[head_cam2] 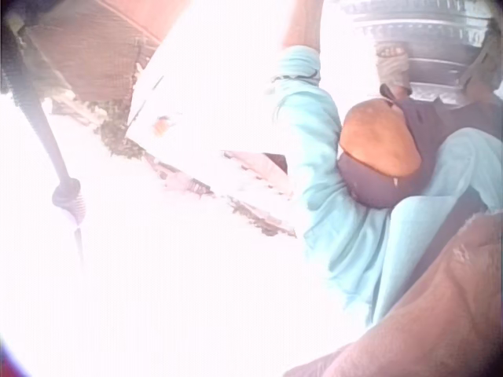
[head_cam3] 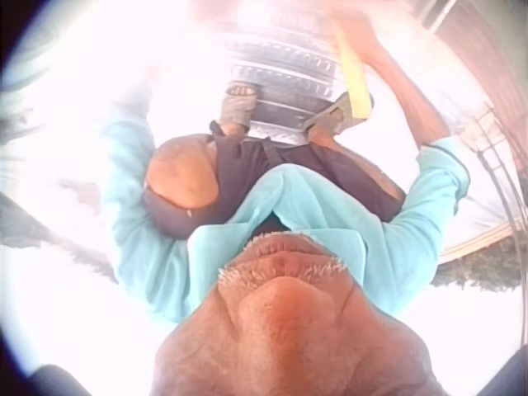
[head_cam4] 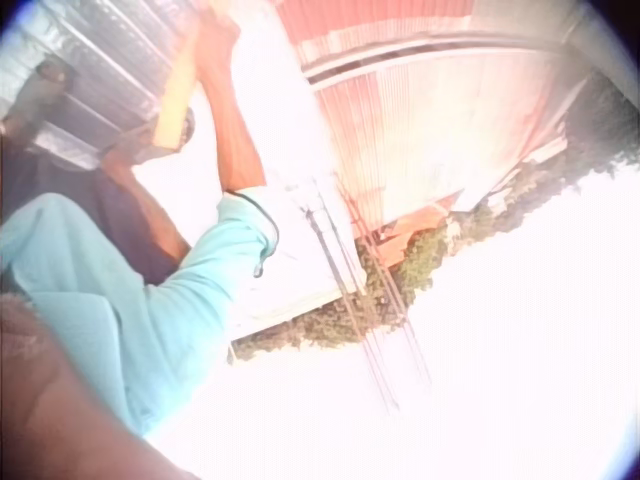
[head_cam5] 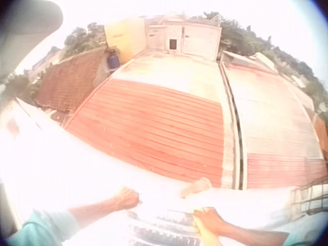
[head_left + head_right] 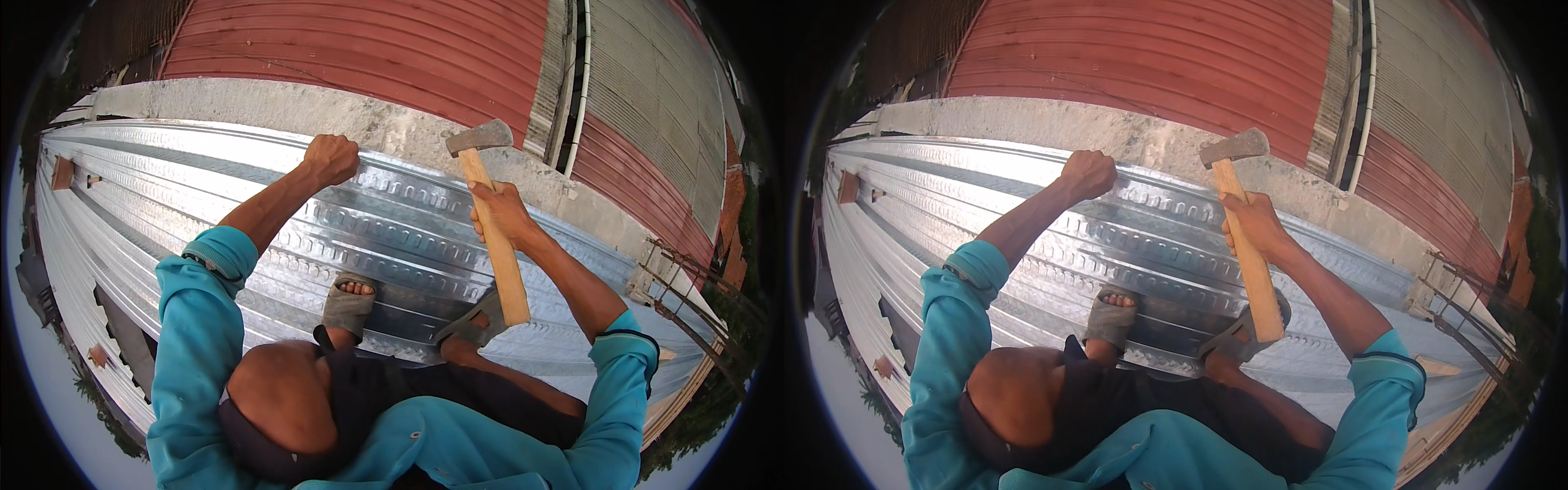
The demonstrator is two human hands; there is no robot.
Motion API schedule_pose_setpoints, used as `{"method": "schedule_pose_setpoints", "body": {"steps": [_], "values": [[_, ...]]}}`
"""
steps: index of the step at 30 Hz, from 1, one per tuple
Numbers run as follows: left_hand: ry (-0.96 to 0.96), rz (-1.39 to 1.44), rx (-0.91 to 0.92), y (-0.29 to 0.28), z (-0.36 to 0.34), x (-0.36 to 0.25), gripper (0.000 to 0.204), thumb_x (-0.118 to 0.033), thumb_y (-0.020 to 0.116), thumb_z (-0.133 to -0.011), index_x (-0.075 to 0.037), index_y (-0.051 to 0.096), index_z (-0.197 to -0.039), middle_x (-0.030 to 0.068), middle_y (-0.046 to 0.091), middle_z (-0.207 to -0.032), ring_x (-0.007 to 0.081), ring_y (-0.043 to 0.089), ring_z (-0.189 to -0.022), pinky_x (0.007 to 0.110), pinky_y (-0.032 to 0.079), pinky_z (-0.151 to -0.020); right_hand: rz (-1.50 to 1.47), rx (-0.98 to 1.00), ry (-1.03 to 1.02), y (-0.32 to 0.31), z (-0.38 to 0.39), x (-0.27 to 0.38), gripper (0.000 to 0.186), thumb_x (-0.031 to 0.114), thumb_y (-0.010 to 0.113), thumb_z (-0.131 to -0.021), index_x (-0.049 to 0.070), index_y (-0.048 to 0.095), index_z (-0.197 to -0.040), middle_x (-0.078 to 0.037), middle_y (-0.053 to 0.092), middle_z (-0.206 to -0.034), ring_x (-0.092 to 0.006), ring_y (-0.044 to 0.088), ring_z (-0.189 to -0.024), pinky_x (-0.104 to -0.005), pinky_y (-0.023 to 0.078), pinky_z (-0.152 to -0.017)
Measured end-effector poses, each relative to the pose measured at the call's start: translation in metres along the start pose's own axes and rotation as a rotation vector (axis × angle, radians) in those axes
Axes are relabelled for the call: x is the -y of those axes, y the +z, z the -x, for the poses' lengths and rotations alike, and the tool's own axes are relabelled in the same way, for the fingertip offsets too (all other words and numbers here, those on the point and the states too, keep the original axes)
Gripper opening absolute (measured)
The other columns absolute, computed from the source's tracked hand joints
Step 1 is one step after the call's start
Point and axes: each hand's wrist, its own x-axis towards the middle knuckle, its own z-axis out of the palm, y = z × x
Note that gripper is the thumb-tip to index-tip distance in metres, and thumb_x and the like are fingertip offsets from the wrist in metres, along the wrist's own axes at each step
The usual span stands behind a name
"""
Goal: The person secures a corrugated metal roof sheet to the roof structure using a hammer and nails. They repeatedly pick nails from a bucket, position them on the sheet, and hammer them in while walking along the roof surface.
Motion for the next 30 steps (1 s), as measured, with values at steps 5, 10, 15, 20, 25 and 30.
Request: {"method": "schedule_pose_setpoints", "body": {"steps": [5, 10, 15, 20, 25, 30], "values": [[-1.073, 1.073, -0.296, 0.083, -0.014, 0.005, 0.042, -0.031, 0.053, -0.093, 0.008, 0.066, -0.098, 0.0266, 0.068, -0.086, 0.0345, 0.067, -0.077, 0.047, 0.051, -0.07, -0.066, 0.024, 0.022, 0.008, -0.006, -0.002, 0.037, 0.037, 0.064, -0.096, 0.002, 0.052, -0.098, -0.009, 0.058, -0.07, -0.0175, 0.056, -0.048, -0.0351, 0.049, -0.041], [-0.231, 0.525, -0.26, -0.01, 0.001, 0.019, 0.039, -0.028, 0.053, -0.092, 0.005, 0.061, -0.073, 0.0271, 0.063, -0.068, 0.043, 0.062, -0.064, 0.051, 0.049, -0.066, -0.095, -0.043, 0.071, -0.025, 0.001, -0.01, 0.038, 0.035, 0.064, -0.096, -0.001, 0.052, -0.1, -0.009, 0.058, -0.072, -0.0178, 0.058, -0.05, -0.0352, 0.05, -0.044], [-0.24, 0.27, -0.302, -0.063, 0.042, 0.125, 0.048, -0.035, 0.052, -0.1, 0.002, 0.058, -0.069, 0.0182, 0.057, -0.062, 0.0327, 0.058, -0.06, 0.048, 0.046, -0.064, 0.091, -0.035, -0.035, -0.028, 0.009, -0.011, 0.036, 0.035, 0.066, -0.096, 0.001, 0.054, -0.102, -0.007, 0.058, -0.069, -0.0158, 0.057, -0.047, -0.0329, 0.049, -0.041], [-0.446, 0.765, -0.269, -0.004, 0.023, 0.167, 0.051, -0.042, 0.061, -0.095, -0.003, 0.056, -0.064, 0.0036, 0.051, -0.059, 0.0145, 0.048, -0.057, 0.036, 0.039, -0.055, 0.243, 0.079, -0.042, -0.008, 0.008, -0.006, 0.038, 0.032, 0.064, -0.098, -0.002, 0.056, -0.112, -0.008, 0.059, -0.072, -0.0157, 0.058, -0.05, -0.0331, 0.049, -0.043], [-0.675, 0.757, -0.144, 0.008, 0.01, 0.142, 0.065, -0.063, 0.064, -0.093, -0.003, 0.06, -0.067, 0.0066, 0.06, -0.065, 0.0155, 0.055, -0.06, 0.032, 0.044, -0.054, 0.324, 0.131, -0.003, 0.003, 0.011, -0.013, 0.037, 0.031, 0.065, -0.098, -0.002, 0.057, -0.113, -0.007, 0.059, -0.071, -0.0146, 0.058, -0.049, -0.0318, 0.048, -0.044], [-0.32, 2.293, -0.233, 0.034, 0.041, 0.116, 0.061, -0.064, 0.049, -0.1, -0.005, 0.061, -0.099, 0.0099, 0.066, -0.084, 0.0194, 0.065, -0.071, 0.033, 0.056, -0.068, 0.372, 0.153, -0.128, 0.014, 0.009, -0.007, 0.034, 0.019, 0.073, -0.092, -0.003, 0.055, -0.111, -0.007, 0.059, -0.072, -0.014, 0.059, -0.051, -0.0316, 0.049, -0.045]]}}
